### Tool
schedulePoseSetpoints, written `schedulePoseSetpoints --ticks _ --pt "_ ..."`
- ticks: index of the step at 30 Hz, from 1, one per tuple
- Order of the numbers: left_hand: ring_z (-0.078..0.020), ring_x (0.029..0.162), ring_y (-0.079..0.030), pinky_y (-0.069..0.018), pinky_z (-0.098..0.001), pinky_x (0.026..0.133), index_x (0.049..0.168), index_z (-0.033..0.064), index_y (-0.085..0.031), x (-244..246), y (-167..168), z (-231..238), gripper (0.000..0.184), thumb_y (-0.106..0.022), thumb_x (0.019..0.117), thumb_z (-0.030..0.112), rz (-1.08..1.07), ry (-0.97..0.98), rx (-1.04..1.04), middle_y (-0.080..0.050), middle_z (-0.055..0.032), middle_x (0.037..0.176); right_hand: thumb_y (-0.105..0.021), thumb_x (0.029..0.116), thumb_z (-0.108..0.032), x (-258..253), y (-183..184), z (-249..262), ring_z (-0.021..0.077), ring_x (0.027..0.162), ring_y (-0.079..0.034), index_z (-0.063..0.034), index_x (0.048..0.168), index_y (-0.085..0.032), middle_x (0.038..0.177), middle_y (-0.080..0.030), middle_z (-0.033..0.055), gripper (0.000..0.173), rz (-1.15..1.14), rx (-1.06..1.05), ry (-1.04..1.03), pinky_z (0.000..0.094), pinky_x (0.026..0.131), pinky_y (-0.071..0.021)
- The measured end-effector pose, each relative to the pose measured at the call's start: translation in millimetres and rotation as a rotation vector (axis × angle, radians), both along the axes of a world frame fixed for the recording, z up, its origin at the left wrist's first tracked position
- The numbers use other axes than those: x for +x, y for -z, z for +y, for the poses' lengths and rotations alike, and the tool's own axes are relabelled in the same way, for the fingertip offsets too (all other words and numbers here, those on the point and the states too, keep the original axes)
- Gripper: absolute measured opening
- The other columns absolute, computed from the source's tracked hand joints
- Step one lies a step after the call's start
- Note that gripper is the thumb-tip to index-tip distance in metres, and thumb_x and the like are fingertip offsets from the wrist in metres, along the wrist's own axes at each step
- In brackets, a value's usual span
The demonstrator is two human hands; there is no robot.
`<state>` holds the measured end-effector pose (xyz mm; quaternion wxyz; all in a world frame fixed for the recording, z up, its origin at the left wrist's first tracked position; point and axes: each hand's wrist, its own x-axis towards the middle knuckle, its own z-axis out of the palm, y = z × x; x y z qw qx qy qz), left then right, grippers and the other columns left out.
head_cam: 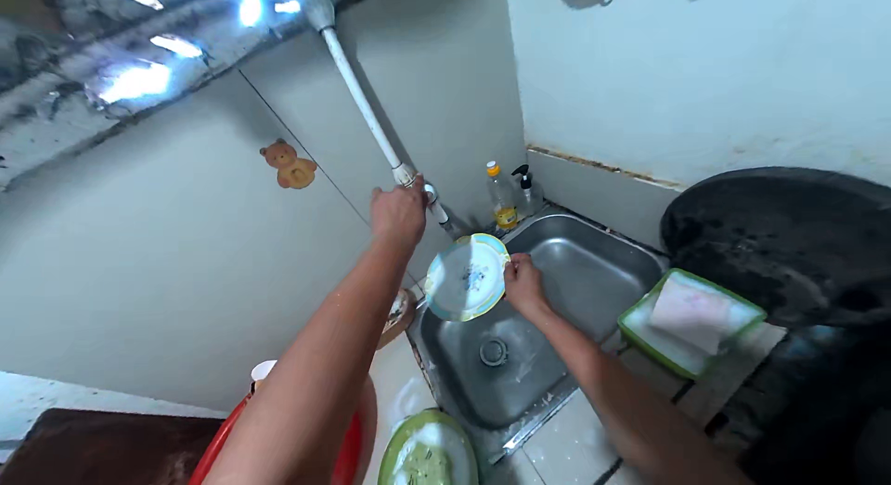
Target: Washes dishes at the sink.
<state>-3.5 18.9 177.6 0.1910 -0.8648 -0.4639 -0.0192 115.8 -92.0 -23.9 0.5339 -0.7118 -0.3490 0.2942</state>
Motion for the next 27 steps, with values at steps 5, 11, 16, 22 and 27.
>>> schedulePoseSetpoints --ticks 5,11,16,22,27 --pt "-0.0440 0.105 -0.069 -0.0523 -0.0630 0.081 0.112 0.0014 -0.069 22 -10 -12 0.039 -0.044 0.1070 0.031 -0.019 -0.082 0.023 -0.071 -0.0247 0.107 -0.042 0.1105 -0.017 -2 -10 7 0.0341 0.090 -0.072 0.0030 0.137 -0.049 0.111 -0.067 0.0233 0.034 0.034 0.057 0.009 0.0524 0.081 -0.0607" --pt "-0.0363 0.102 -0.066 -0.0501 -0.0566 0.086 0.142 0.0031 -0.055 -26 49 11 0.078 -0.016 0.1079 0.061 -1.015 -0.216 -0.556 -0.070 -0.0214 0.117 -0.043 0.1102 -0.016 13 -23 5 0.0368 0.096 -0.071 0.0048 0.135 -0.051 0.109 -0.067 0.0245 0.033 -0.090 0.044 0.008 0.0532 0.087 -0.0572" --pt "-0.0390 0.109 -0.062 -0.0532 -0.0538 0.090 0.146 -0.0031 -0.044 -40 191 -16 0.061 -0.034 0.1116 0.046 -1.253 -0.529 -1.082 -0.057 -0.0289 0.132 -0.044 0.1102 -0.016 27 -37 4 0.0401 0.103 -0.070 0.0010 0.135 -0.053 0.113 -0.068 0.0236 0.031 -0.401 0.023 -0.037 0.0562 0.091 -0.0557" --pt "-0.0327 0.087 -0.067 -0.0589 -0.0439 0.072 0.144 0.0038 -0.040 -7 200 -43 0.045 -0.029 0.1137 0.035 -1.903 -0.607 -1.215 -0.060 -0.0255 0.117 -0.055 0.1014 -0.007 57 -35 24 0.0460 0.116 -0.064 0.0106 0.126 -0.056 0.124 -0.063 0.0315 0.030 -0.434 -0.446 -0.165 0.0594 0.095 -0.0524" --pt "-0.0344 0.083 -0.067 -0.0587 -0.0462 0.068 0.148 0.0071 -0.038 4 188 -60 0.049 -0.024 0.1140 0.040 -1.872 -0.596 -1.125 -0.060 -0.0267 0.115 -0.050 0.1041 -0.054 24 11 67 0.0442 0.159 0.001 -0.0035 0.164 -0.022 0.172 -0.008 0.0244 0.083 -0.697 -0.424 -0.477 0.0767 0.119 0.0043"
